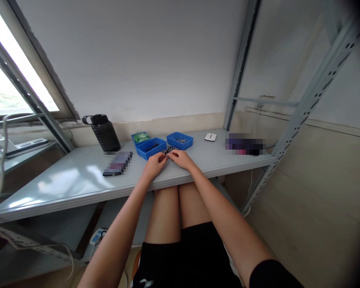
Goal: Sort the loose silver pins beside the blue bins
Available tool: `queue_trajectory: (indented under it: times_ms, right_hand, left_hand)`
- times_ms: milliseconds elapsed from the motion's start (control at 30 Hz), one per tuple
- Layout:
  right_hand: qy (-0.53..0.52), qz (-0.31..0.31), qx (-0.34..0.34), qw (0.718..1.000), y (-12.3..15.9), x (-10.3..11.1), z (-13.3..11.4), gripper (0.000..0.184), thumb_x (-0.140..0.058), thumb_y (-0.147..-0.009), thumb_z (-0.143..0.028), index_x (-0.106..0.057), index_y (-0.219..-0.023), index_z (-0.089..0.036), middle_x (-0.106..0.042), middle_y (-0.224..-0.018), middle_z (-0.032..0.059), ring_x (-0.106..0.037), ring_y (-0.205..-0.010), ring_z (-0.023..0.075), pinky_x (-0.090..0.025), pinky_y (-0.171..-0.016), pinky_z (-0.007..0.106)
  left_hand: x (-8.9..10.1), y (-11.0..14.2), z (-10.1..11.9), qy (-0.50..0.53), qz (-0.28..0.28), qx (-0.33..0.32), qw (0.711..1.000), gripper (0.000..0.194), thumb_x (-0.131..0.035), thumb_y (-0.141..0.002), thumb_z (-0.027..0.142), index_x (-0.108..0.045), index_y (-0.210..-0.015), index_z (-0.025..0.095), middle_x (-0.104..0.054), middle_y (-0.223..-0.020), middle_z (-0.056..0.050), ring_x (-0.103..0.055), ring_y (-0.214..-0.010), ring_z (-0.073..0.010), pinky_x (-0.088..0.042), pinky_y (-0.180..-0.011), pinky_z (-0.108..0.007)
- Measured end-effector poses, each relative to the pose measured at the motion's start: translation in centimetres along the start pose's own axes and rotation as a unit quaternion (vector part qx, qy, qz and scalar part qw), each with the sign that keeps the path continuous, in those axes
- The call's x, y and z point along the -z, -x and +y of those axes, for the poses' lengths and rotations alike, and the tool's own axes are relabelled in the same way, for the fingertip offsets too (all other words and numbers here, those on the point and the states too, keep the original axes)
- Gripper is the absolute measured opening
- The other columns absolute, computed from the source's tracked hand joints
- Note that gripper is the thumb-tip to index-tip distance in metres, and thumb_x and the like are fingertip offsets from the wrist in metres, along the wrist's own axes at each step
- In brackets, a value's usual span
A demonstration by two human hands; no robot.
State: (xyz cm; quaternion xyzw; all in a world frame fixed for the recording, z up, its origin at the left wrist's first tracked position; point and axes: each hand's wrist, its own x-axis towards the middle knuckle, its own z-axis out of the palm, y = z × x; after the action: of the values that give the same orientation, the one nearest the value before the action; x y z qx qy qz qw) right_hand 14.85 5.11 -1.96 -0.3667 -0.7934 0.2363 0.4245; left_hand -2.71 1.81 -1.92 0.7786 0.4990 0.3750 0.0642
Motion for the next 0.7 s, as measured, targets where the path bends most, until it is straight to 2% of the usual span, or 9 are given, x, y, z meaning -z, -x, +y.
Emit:
queue_trajectory:
  times_ms: [367,700]
  right_hand:
    - [0.02,-0.006,-0.013,1.0,-0.17,-0.1,0.32,0.026,-0.049,-0.089,-0.033,-0.066,-0.077,-0.017,-0.066,-0.071,0.0016,-0.054,-0.068,0.0138,-0.037,-0.065,0.023]
    - [0.022,-0.03,-0.012,0.999,-0.27,-0.22,0.71,0.014,-0.058,-0.082,-0.028,-0.068,-0.083,-0.018,-0.068,-0.077,0.0011,-0.057,-0.071,0.0141,-0.038,-0.066,0.023]
  left_hand:
    - [0.09,0.03,0.17,-0.009,-0.002,0.002,1.0,0.024,-0.055,-0.092,0.036,-0.063,-0.095,0.014,-0.066,-0.088,-0.003,-0.063,-0.077,-0.0148,-0.052,-0.075,-0.035]
    - [0.24,0.01,0.61,-0.005,0.021,-0.004,1.0,0.023,-0.056,-0.092,0.036,-0.063,-0.092,0.015,-0.067,-0.089,-0.004,-0.063,-0.083,-0.0163,-0.051,-0.078,-0.035]
